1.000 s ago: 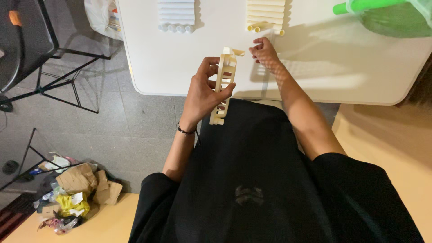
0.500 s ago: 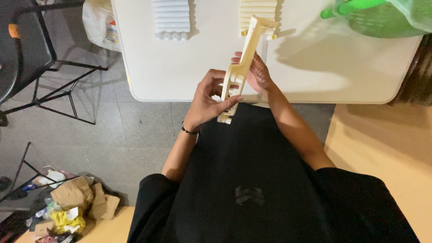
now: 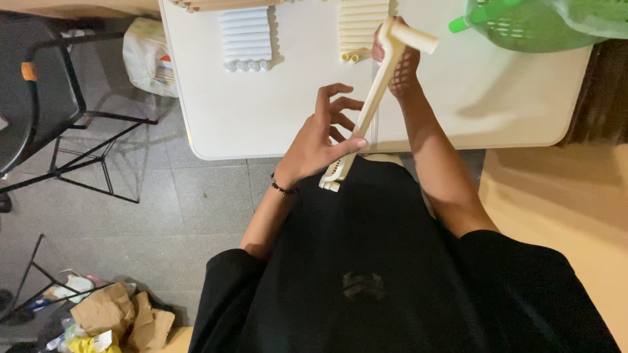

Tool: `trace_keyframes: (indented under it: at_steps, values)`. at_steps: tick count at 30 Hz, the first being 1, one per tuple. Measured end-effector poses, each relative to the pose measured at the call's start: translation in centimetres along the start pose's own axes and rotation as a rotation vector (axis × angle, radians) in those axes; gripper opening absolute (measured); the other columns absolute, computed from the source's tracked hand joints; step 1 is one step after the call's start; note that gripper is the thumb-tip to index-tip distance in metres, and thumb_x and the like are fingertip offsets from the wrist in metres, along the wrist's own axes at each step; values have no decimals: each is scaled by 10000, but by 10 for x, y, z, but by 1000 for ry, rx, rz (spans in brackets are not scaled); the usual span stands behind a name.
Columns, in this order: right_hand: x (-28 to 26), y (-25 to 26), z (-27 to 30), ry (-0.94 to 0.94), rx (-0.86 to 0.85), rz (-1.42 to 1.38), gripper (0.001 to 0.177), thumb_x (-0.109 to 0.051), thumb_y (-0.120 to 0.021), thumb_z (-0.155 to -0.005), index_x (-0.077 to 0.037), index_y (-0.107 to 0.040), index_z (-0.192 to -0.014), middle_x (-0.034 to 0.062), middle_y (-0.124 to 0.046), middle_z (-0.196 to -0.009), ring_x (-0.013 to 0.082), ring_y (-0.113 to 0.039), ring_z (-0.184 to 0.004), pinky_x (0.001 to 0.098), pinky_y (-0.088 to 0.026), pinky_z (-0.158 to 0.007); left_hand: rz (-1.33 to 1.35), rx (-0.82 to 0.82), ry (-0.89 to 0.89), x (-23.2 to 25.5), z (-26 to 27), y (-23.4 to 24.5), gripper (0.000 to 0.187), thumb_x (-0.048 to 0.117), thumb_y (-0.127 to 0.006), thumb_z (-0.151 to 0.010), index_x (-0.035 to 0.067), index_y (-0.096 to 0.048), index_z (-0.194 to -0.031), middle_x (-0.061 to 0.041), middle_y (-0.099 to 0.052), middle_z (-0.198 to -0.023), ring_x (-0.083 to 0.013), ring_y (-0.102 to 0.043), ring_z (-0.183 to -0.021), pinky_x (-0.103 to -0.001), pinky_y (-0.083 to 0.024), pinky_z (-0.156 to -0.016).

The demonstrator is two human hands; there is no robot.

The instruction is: The person assembles a small plastic shelving unit by inserting cylindrical rods into the holes of beige plastic trays. They connect multiple trays and rods to form a multi-tiered structure, then place a green plastic basket on top.

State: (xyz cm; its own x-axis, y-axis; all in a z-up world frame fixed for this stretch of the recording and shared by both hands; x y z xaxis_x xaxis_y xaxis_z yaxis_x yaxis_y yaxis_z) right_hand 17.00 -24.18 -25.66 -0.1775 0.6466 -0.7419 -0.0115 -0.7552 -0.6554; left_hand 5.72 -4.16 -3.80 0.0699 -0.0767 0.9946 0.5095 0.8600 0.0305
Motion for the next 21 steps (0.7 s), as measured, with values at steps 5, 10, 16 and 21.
trace_keyframes:
  at_steps: [5,10,16,21]
  values:
    - [-50,-77,13,228,-205,532,519,-536,-454,-1104,-40,-579,-1015,45,-577,-950,112,-543,-845,264,-471,-772,-207,196,35,18,-13,-3,930,245,-898,-841,18,-248,-1467,-179,-628,-1139,-187,-720,-661,-296,-566,-539]
    - [-104,-153,52,569,-271,876,566,-426,-383,-1242,131,-476,-1283,207,-477,-1178,206,-491,-1062,308,-463,-1036,-142,366,-15,15,-3,-3,746,40,-746,-919,21,-273,-1495,-153,-567,-1084,-191,-700,-593,-312,-536,-530]
    - [-134,-164,82,192,-96,728,600,-571,-360,-1163,-19,-595,-1151,10,-539,-864,84,-497,-805,209,-419,-773,-222,482,-45,-7,6,-6,728,42,-716,-926,25,-259,-1492,-125,-614,-1065,-206,-765,-698,-347,-585,-580]
    - [-138,-182,114,76,-160,730,415,-394,-589,-1104,17,-587,-1159,48,-637,-904,92,-618,-785,243,-506,-675,-370,460,-33,-15,8,-15,733,43,-727,-863,16,-328,-1477,-96,-664,-998,-226,-723,-614,-382,-560,-542]
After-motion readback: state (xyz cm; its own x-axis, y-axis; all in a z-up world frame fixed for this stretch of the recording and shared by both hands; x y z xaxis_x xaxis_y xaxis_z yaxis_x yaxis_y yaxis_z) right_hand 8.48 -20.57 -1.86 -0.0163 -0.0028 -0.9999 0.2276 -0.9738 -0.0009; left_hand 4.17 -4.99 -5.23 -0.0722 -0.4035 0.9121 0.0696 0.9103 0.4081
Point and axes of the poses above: each hand's wrist, its own z-axis away from the middle knuckle, its own y-axis out of the back of the hand, x = y × z, the point moved 7 cm from there along -z, towards the middle knuckle
